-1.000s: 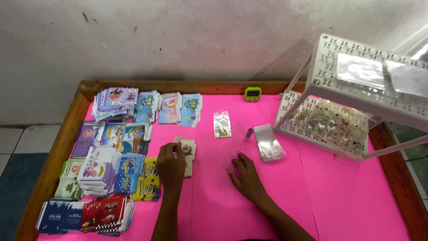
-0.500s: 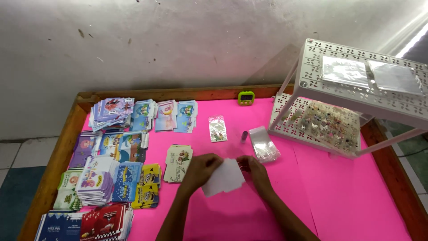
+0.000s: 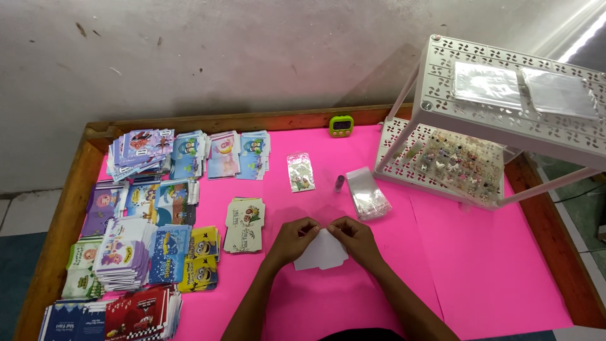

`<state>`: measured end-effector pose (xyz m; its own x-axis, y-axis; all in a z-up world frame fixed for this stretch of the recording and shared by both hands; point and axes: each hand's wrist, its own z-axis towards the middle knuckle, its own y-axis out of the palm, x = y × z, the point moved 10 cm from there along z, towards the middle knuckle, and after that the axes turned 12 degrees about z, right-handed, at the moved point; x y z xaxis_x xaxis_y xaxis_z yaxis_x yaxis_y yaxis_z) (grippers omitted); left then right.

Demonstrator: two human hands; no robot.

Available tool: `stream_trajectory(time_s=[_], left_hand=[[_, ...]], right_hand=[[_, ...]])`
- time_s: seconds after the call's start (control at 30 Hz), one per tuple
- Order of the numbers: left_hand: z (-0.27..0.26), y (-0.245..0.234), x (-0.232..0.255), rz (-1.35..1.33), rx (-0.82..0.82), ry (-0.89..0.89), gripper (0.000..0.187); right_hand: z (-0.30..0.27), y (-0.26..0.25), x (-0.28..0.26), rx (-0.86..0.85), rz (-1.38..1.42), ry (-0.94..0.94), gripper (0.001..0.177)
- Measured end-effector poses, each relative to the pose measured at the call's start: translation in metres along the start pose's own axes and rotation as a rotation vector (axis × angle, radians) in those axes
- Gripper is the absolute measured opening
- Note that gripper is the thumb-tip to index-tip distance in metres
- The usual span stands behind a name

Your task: Packaging small printed cards into individual plastic bags

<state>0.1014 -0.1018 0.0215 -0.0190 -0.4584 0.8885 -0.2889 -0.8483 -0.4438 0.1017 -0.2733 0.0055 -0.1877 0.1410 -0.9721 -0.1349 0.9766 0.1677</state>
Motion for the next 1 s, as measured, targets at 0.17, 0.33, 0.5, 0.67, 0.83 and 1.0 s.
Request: stream_trajectory(time_s=[0.17,0.33,0.5,0.67,0.83,1.0], left_hand=[[0.001,0.001,0.0,0.038,0.03,0.051,0.014],[0.001,0.003,-0.008,0.09,0.065,0.087,0.011],[0.001,0.0,-0.007,0.169,0.097,0.09,0.014],[-0.006,-0.022,0.019,0.223,0.115,0.013,0.018],[-0.001,-0.02,-0.013,0.123,0.161,-0.019,0.032],[-0.015,-0.049,0.042,0.497,0.496,0.318,0.035]], right_hand=[[-0.001,-0.001,0.004,-0.001,-0.031,-0.027,0.013],[-0.003,0.005,0.003,-0.038,-0.096,-0.059,0.012],[-0.003,0.007,-0.001,-0.023,-0.149,-0.039,0.012],[0.01,-0.019,0.017,0.099,-0.157,0.015,0.019],[0.004,-0.021,-0.006,0.194,-0.148,0.002,0.026],[0.013,-0.042,-0.063,0.452,-0.295,-0.148,0.033]])
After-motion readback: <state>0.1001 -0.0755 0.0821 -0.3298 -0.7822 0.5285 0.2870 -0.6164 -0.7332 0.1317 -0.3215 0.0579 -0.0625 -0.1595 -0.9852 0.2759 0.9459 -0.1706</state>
